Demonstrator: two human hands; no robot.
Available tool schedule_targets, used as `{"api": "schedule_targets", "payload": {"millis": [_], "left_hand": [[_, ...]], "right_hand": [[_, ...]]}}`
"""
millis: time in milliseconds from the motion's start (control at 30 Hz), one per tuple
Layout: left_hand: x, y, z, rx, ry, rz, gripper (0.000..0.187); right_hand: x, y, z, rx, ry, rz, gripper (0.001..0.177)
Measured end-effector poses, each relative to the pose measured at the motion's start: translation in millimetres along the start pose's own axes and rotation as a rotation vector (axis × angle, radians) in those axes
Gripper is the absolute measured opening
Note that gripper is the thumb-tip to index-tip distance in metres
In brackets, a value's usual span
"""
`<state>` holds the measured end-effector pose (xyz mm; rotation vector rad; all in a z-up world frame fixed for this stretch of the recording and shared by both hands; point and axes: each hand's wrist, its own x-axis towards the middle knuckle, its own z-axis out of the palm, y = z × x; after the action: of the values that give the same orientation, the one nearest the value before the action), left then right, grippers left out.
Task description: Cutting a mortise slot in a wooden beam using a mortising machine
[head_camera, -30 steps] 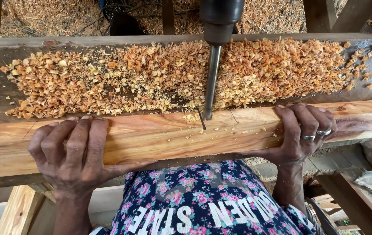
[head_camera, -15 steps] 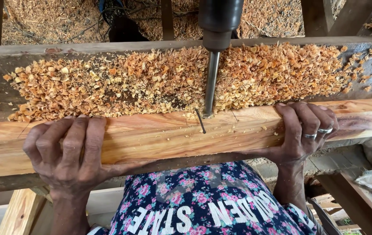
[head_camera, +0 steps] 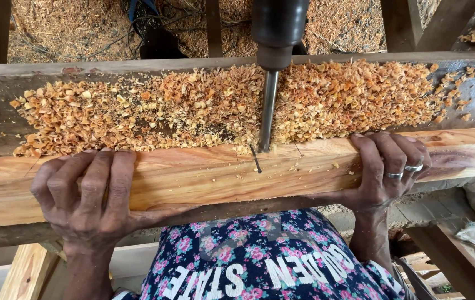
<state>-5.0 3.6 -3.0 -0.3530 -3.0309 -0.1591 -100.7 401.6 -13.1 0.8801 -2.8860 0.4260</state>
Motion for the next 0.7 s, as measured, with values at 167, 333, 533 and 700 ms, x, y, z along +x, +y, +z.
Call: {"api": "schedule_targets", "payload": {"millis": [167, 333, 533, 700], "left_hand": [[2.1, 1.0, 0.5, -0.003, 0.008, -0.006, 0.095], [1.4, 0.7, 1.0, -0.016, 0.015, -0.008, 0.094], [-32.1, 15.5, 1.9, 0.003, -0.003, -0.028, 0.109], [-47.6, 25.4, -5.8, -0.047, -0.036, -0.053, 0.1]], "right_hand": [[-5.8, 2.4, -1.1, 0.024, -0.05, 0.017, 0.1], [0.1, -2.4, 0.1, 0.011, -0.021, 0.03, 0.103], [-28.4, -3.0, -2.0, 0.009, -0.034, 0.028, 0.104], [-47.5, -9.9, -7.0, -0.017, -0.081, 0.011, 0.098]]}}
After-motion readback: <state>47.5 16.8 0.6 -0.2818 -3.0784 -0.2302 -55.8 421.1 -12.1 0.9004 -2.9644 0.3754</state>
